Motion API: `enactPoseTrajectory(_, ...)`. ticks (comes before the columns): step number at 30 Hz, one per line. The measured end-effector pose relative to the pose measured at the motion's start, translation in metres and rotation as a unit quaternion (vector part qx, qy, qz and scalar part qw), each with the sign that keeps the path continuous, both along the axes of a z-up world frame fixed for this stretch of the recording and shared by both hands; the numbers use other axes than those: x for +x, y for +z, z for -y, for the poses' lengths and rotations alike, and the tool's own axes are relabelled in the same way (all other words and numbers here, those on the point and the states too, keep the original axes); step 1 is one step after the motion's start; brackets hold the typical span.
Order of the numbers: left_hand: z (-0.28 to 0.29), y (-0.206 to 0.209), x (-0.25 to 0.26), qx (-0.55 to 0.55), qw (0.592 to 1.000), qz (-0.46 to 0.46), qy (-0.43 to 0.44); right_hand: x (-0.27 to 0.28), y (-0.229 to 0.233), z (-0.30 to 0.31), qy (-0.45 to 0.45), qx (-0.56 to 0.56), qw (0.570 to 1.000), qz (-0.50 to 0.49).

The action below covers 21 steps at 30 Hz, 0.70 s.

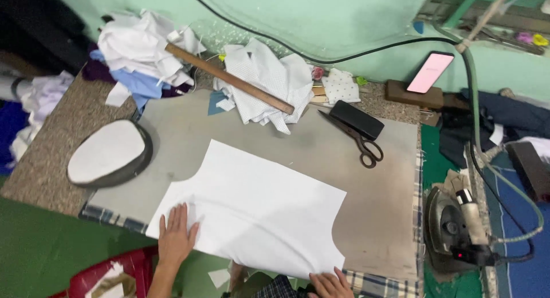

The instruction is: The person folds a white patterned fabric piece on a worktable, trims its edges with scissors, and then irons it flat using a steam iron and a pressing block. The person handles the fabric and tools directly on the table surface.

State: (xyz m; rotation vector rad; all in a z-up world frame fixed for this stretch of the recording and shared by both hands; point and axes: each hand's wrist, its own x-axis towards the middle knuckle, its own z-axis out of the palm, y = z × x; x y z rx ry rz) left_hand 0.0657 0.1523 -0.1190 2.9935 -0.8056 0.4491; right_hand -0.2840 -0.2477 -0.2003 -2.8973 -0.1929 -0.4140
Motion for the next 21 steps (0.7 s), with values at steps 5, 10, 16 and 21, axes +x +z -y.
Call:
enactPoseTrajectory(5,0.069,-0.001,-0.046,-0.049,0.990,-0.091,0.094,0.051,0.069,0.058,0.073,0.023,0.997,-0.015)
enactPoseTrajectory(10,0.081,-0.004,-0.044,-0.066,0.962,-0.194,0.183,0.087,0.082,0.057,0.136,-0.008,0.991,-0.018)
enactPoseTrajectory(16,0.048,0.000,-0.008,-0.064,0.938,-0.201,0.275,0.107,0.072,0.038,0.119,-0.046,0.992,-0.023)
enactPoseTrajectory(21,-0.003,0.017,0.008,0.032,0.922,-0.254,0.289,0.091,0.081,-0.007,0.098,-0.121,0.988,0.006)
